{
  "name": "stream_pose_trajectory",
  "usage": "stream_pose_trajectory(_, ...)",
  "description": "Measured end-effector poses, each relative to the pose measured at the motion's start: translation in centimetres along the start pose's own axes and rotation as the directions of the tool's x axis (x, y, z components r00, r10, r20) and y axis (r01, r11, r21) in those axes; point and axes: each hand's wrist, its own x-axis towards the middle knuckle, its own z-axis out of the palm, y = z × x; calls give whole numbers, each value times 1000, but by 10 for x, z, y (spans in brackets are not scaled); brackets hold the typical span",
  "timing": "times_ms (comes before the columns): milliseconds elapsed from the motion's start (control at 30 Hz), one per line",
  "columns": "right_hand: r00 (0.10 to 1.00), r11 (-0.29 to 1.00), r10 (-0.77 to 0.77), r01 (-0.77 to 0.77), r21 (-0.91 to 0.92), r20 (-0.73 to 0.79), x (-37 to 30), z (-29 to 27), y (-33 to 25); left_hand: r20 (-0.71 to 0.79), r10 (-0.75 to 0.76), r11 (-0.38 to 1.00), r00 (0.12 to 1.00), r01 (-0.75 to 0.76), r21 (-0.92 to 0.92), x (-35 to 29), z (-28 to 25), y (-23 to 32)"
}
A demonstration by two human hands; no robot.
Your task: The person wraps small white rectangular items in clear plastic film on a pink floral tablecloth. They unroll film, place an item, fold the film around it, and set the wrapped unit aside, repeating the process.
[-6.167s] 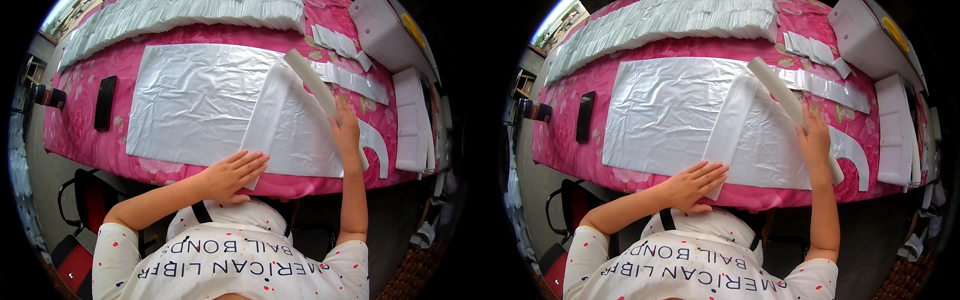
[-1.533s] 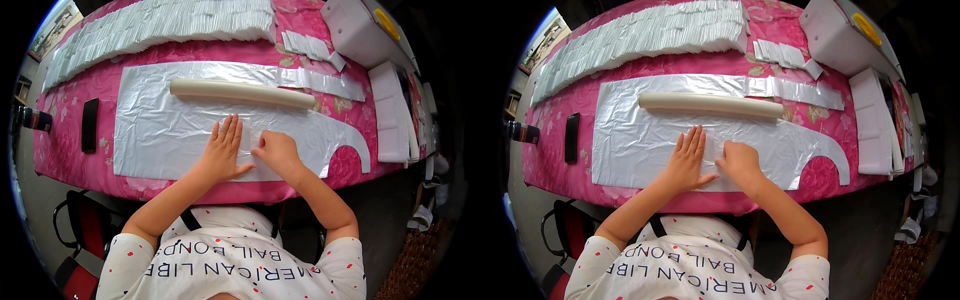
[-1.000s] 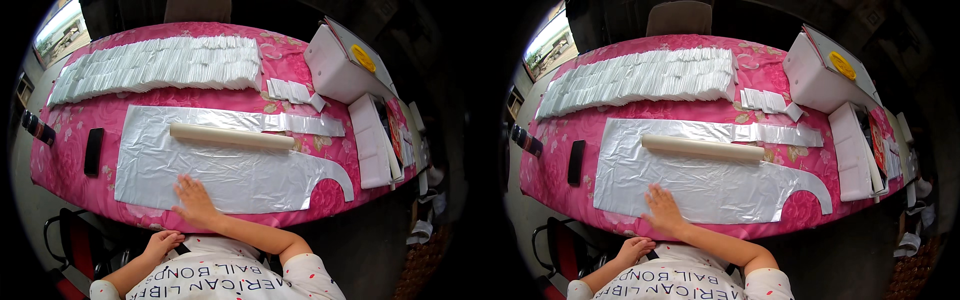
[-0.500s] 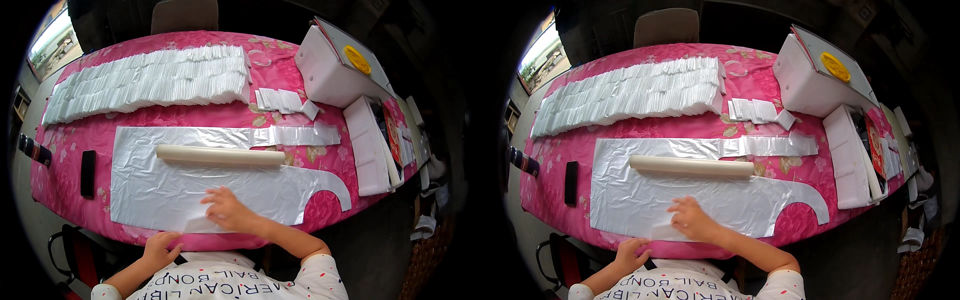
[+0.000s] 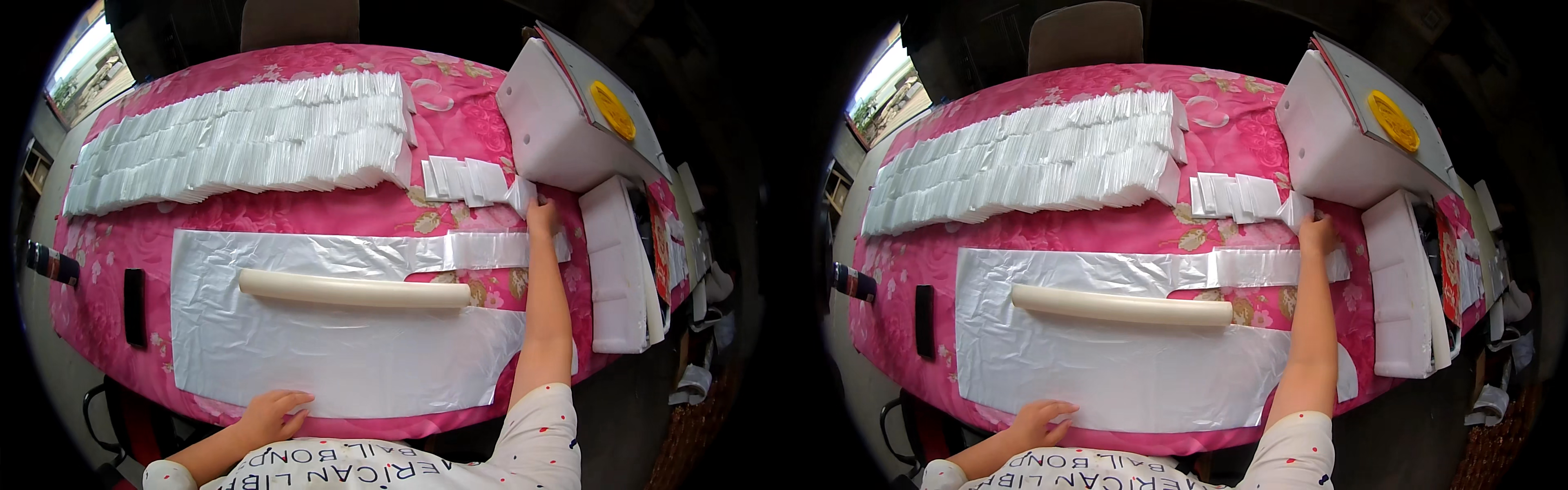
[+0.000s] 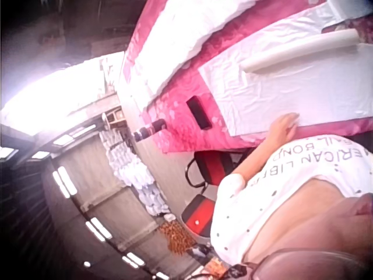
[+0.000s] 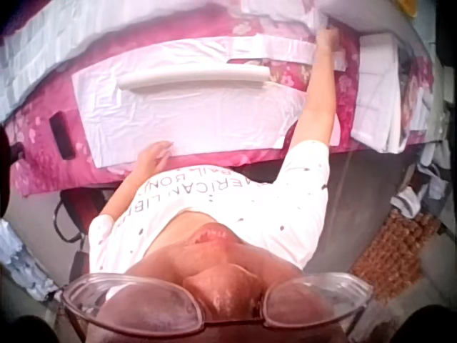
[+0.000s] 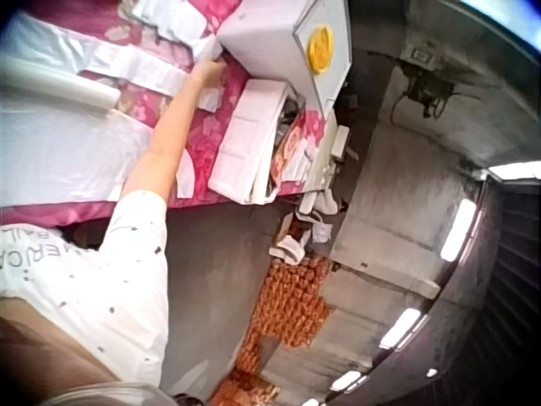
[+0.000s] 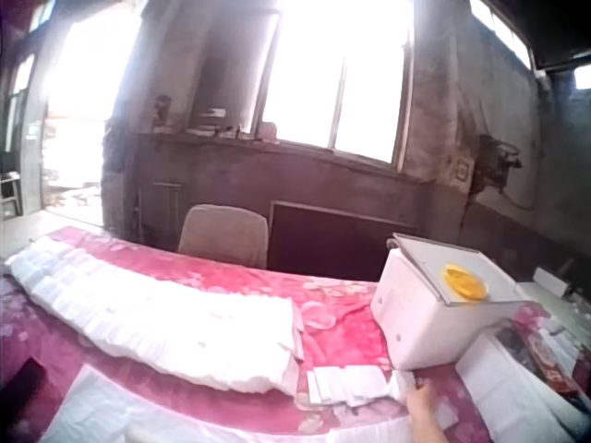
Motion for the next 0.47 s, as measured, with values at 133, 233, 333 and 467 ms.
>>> stream_pose_trajectory(133, 780, 858, -484, 511, -43, -396, -32, 0, -36, 3, 153, 985, 988, -153, 76, 22, -8, 9)
stream_pose_trajectory(233, 541, 499, -754, 841, 211, -372, -130, -23, -88, 36, 415, 896, 909, -415, 159, 50, -10, 25)
stream_pose_trajectory(333, 299, 139, -918, 857, 496, -261, -264, -57, -114, 154, 683, 694, 714, -701, 165, 80, -10, 63)
stream_pose_trajectory(467, 18, -237, -921, 768, 596, -388, -425, -30, -91, 237, 791, 570, 564, -820, 51, 107, 30, 129)
